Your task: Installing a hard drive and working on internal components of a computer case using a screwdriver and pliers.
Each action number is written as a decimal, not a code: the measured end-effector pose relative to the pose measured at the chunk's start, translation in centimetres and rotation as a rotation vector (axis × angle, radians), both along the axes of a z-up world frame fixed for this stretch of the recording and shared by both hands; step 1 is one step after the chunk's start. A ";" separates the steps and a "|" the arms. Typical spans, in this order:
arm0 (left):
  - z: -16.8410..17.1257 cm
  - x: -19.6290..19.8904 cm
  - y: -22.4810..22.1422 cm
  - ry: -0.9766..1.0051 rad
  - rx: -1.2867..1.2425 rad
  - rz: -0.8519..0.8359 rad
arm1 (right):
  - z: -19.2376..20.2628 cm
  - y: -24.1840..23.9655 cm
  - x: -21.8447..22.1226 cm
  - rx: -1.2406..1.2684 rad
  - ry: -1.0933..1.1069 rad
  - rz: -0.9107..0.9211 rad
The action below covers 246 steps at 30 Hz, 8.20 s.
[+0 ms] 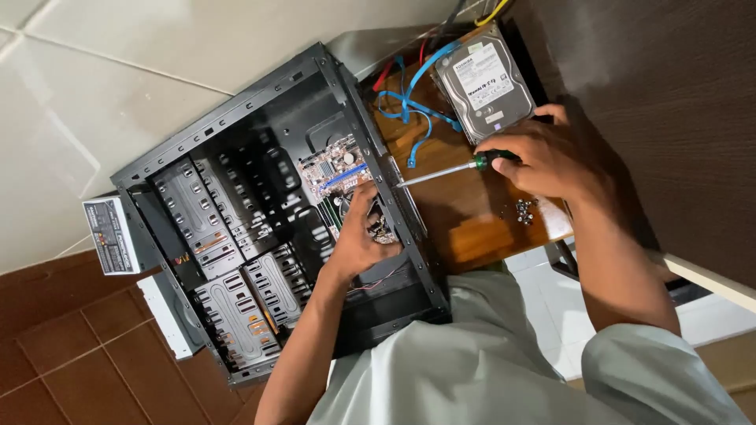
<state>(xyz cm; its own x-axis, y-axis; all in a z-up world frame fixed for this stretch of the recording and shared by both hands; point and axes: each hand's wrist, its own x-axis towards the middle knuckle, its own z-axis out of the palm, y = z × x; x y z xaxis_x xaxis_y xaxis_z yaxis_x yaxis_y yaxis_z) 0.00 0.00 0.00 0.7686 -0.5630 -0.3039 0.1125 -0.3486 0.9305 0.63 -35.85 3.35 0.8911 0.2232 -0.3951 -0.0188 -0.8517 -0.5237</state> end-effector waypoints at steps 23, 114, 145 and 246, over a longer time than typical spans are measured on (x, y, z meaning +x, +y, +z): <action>0.1 -0.7 0.1 0.017 -0.163 0.079 | 4.1 0.0 1.5 0.023 0.029 0.053; -2.3 -0.4 0.5 -0.109 -0.185 -0.001 | 2.5 -5.3 0.2 0.725 0.081 -0.548; 4.3 -3.6 -1.6 0.328 -0.338 0.311 | -3.5 0.4 -3.9 1.561 -0.181 -1.022; 1.9 -4.1 -1.8 0.052 -0.239 0.144 | -4.4 3.4 -4.3 1.602 -0.265 -1.054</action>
<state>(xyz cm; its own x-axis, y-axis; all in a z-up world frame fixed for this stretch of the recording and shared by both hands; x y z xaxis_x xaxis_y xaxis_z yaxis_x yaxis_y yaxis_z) -4.10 -1.82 1.90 0.8330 -0.5092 -0.2165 0.1945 -0.0968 0.9761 -3.70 -32.45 -1.06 0.8813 -0.3987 -0.2537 0.0741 0.6469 -0.7590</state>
